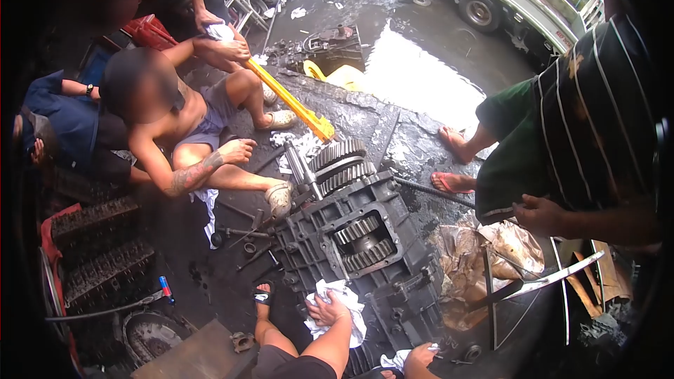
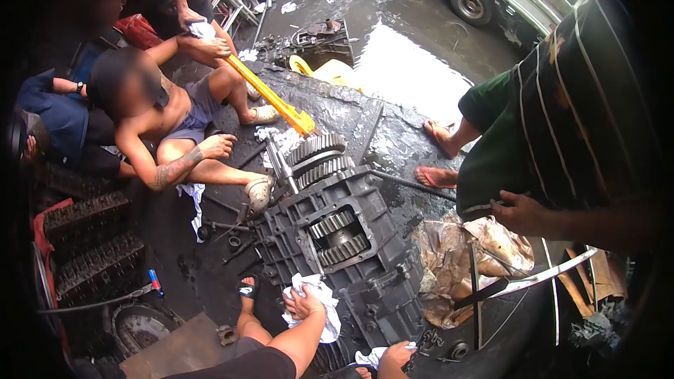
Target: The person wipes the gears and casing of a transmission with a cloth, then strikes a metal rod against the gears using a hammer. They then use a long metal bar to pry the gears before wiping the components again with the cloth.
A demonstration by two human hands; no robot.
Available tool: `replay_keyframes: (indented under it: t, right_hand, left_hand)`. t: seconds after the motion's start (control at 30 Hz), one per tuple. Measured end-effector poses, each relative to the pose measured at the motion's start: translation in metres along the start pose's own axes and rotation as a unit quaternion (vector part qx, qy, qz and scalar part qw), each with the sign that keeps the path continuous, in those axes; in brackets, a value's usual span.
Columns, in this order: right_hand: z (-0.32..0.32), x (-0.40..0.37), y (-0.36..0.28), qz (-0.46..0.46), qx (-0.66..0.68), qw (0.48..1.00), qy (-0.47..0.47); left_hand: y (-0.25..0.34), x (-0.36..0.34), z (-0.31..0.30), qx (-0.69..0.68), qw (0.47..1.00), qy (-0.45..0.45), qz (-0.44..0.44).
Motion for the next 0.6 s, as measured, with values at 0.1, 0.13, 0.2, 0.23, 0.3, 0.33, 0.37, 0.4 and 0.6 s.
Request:
replay_keyframes:
  t: [0.1, 0.13, 0.2, 0.23, 0.3, 0.33, 0.37, 0.4, 0.6]
  right_hand:
    - [0.004, 0.002, 0.003, 0.003, 0.007, 1.000, 0.005]
    - [0.006, 0.004, 0.004, 0.002, 0.003, 1.000, 0.006]
    - [0.012, 0.008, 0.007, 0.001, -0.004, 1.000, 0.007]
    - [0.017, 0.011, 0.010, -0.007, -0.005, 1.000, 0.016]
    - [0.024, 0.015, 0.015, -0.019, -0.005, 0.999, 0.030]
    - [0.025, 0.016, 0.016, -0.023, -0.003, 0.999, 0.034]
    - [0.026, 0.018, 0.017, -0.024, 0.001, 0.999, 0.033]
    - [0.026, 0.018, 0.017, -0.025, 0.004, 0.999, 0.032]
    - [0.016, 0.011, 0.011, -0.010, 0.002, 1.000, 0.008]
  left_hand:
    - [-0.003, 0.002, 0.005, -0.001, 1.000, 0.001, -0.001]
    - [-0.004, 0.002, 0.005, -0.002, 1.000, 0.001, 0.000]
    - [-0.004, 0.002, 0.005, -0.004, 1.000, 0.002, 0.000]
    - [-0.004, 0.002, 0.005, -0.004, 1.000, 0.002, 0.000]
    - [-0.003, 0.001, 0.005, -0.004, 1.000, 0.004, 0.000]
    - [-0.004, 0.002, 0.005, -0.003, 1.000, 0.004, 0.000]
    - [-0.004, 0.002, 0.006, -0.001, 1.000, 0.004, 0.000]
    - [-0.004, 0.001, 0.005, -0.002, 1.000, 0.005, 0.002]
    - [-0.003, 0.001, 0.005, 0.000, 1.000, 0.003, 0.000]
Point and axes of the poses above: each hand's wrist, its own x-axis towards the middle knuckle, its own z-axis out of the palm, y = z × x, the point moved 5 cm from there along x, towards the middle knuckle, and after that the axes turned 6 degrees about -x, right-handed, at the moved point
